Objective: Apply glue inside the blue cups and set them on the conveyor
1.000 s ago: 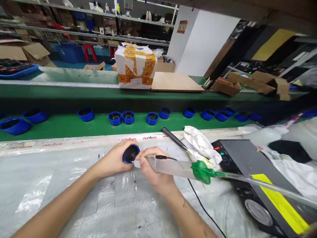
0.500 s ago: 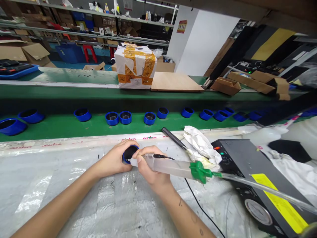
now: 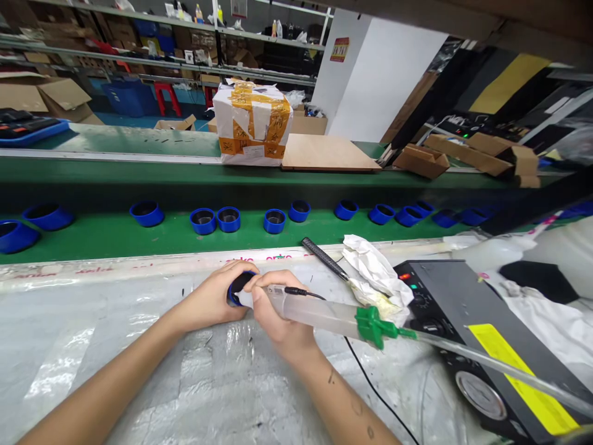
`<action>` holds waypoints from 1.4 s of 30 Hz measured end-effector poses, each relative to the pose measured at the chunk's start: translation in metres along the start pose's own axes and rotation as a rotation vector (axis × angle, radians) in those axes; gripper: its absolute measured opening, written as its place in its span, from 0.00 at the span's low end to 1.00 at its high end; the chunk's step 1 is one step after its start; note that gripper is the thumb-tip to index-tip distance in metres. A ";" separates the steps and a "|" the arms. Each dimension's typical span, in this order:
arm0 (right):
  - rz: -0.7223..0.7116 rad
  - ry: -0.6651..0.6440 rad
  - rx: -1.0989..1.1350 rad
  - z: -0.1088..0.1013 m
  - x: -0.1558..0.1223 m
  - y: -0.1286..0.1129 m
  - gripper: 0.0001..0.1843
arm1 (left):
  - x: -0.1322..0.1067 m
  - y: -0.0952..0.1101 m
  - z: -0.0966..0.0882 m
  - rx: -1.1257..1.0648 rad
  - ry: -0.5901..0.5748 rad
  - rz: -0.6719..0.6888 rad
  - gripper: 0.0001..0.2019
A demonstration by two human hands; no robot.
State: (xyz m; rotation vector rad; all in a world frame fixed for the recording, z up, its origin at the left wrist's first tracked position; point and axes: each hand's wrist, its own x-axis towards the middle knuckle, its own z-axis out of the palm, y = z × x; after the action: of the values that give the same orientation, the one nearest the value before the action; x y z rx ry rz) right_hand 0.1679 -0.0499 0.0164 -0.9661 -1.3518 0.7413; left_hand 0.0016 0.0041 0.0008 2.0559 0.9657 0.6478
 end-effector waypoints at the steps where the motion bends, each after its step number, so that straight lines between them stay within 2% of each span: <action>1: -0.002 0.011 0.016 0.001 0.001 0.000 0.03 | 0.000 0.000 0.000 0.006 0.003 -0.001 0.23; 14: 0.002 0.055 0.147 0.005 0.002 0.006 0.05 | -0.001 0.004 -0.002 0.000 -0.009 -0.018 0.22; 27: -0.042 0.124 0.125 0.004 0.008 0.006 0.05 | -0.001 0.000 0.000 0.019 0.003 -0.017 0.27; 42: 0.007 0.171 0.079 -0.003 0.012 0.007 0.03 | -0.002 -0.001 0.000 0.040 0.001 -0.005 0.28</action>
State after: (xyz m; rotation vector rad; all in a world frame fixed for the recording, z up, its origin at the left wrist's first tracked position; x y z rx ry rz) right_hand 0.1731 -0.0364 0.0160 -0.9498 -1.1633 0.6962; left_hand -0.0001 0.0032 -0.0006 2.0875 0.9911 0.6312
